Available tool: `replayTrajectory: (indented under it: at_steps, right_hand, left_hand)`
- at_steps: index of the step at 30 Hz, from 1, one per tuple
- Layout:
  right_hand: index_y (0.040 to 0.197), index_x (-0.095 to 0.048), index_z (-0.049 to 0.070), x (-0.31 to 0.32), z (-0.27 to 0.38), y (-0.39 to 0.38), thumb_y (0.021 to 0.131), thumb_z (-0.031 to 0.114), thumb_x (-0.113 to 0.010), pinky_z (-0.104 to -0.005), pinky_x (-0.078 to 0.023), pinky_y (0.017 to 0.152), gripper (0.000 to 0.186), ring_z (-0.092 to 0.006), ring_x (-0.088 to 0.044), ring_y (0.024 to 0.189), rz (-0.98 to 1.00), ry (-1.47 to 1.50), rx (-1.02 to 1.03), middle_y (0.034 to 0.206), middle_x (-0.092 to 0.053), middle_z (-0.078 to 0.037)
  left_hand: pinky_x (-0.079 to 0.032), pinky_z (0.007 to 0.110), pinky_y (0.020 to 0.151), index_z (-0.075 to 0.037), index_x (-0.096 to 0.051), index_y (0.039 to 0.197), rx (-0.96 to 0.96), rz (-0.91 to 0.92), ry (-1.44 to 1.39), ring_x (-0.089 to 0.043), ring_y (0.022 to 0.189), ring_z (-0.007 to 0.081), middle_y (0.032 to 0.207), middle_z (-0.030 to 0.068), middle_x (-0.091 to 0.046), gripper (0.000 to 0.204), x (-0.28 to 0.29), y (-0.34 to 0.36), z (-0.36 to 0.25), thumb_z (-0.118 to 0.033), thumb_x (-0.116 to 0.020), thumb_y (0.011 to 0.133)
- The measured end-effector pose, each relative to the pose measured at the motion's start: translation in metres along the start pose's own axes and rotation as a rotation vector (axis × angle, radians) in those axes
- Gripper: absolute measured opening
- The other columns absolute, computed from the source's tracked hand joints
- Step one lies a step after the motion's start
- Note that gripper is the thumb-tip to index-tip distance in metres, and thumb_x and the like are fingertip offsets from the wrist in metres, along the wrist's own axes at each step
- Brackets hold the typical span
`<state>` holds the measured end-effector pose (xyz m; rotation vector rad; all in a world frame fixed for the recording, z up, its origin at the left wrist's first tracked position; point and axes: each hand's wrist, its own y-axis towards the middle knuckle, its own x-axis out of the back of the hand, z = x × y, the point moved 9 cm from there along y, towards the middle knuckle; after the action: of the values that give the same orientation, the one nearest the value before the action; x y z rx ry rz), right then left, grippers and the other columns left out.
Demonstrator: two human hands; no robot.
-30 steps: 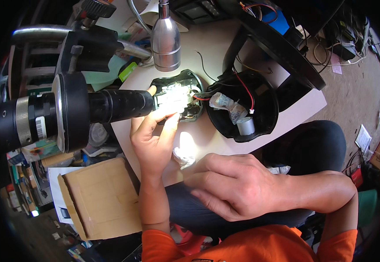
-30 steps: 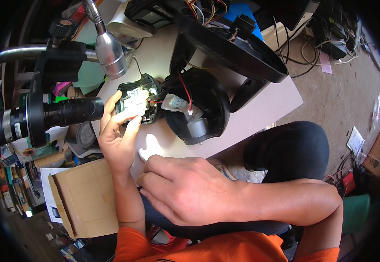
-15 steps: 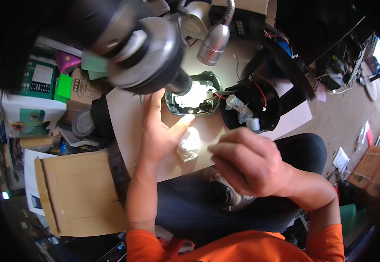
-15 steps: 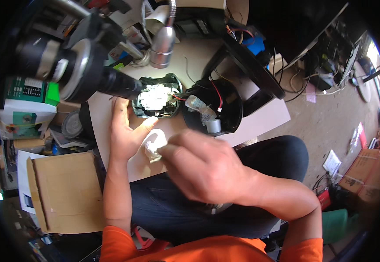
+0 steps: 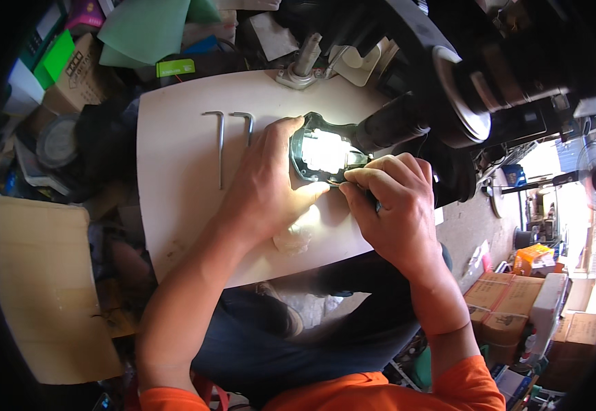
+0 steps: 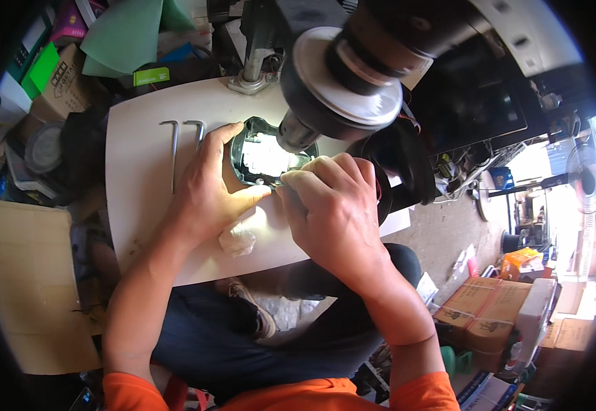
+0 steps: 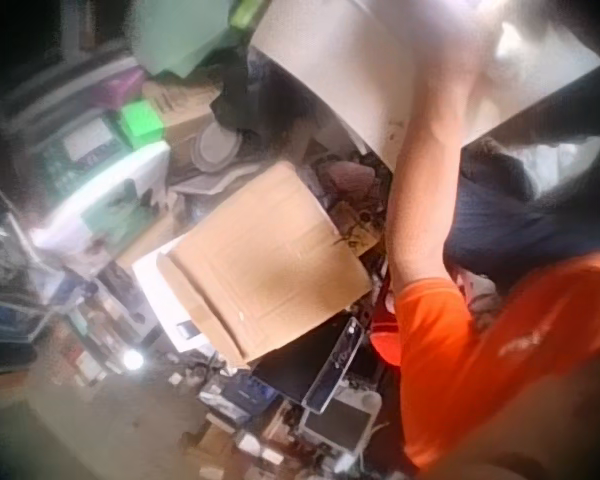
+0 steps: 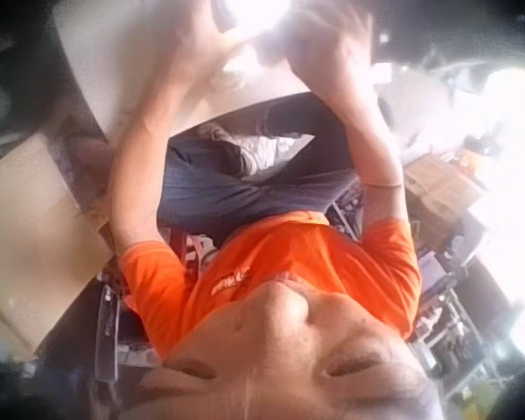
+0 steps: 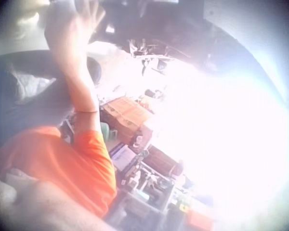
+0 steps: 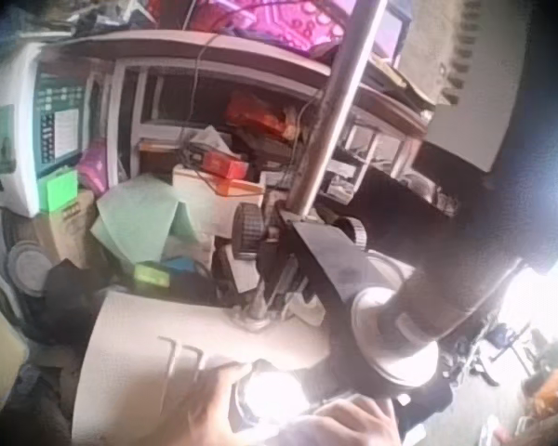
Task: The person disassembles a black electronic device, removes internal components, and manipulates wires and small parts under a microscope. They repeatedly inspect the device and its parts, occasionally adjusting the microscope and handling a white cloth.
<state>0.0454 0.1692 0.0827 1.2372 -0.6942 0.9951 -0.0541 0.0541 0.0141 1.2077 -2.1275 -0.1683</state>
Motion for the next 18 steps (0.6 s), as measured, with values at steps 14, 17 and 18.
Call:
replayTrajectory:
  at_steps: [14, 17, 18]
  right_hand:
    - [0.086, -0.077, 0.01, -0.022, 0.005, 0.014, 0.079, 0.01, -0.078, -0.0378, -0.044, 0.084, 0.007, -0.0254, -0.062, 0.082, 0.042, -0.05, -0.041, 0.082, -0.07, -0.003]
    - [0.085, -0.076, 0.009, -0.025, 0.004, 0.015, 0.08, 0.009, -0.078, -0.0386, -0.044, 0.083, 0.006, -0.0261, -0.062, 0.081, 0.037, -0.043, -0.021, 0.083, -0.07, -0.004]
    - [0.085, -0.075, 0.009, -0.025, 0.004, 0.015, 0.08, 0.008, -0.077, -0.0388, -0.044, 0.083, 0.005, -0.0263, -0.062, 0.081, 0.036, -0.044, -0.01, 0.083, -0.07, -0.004]
  left_hand:
    - [-0.05, 0.044, 0.107, -0.001, -0.048, 0.144, -0.044, -0.038, -0.007, -0.061, 0.127, 0.0407, 0.136, 0.0225, -0.061, 0.086, 0.005, -0.002, -0.002, -0.004, -0.091, 0.069]
    - [-0.05, 0.044, 0.107, 0.0, -0.047, 0.144, -0.033, -0.029, -0.013, -0.06, 0.128, 0.0408, 0.137, 0.0228, -0.06, 0.087, 0.005, -0.003, 0.001, -0.003, -0.092, 0.069]
    - [-0.05, 0.044, 0.108, 0.0, -0.047, 0.144, -0.026, -0.024, -0.016, -0.06, 0.128, 0.0408, 0.137, 0.0228, -0.06, 0.088, 0.005, -0.003, 0.002, -0.003, -0.092, 0.068]
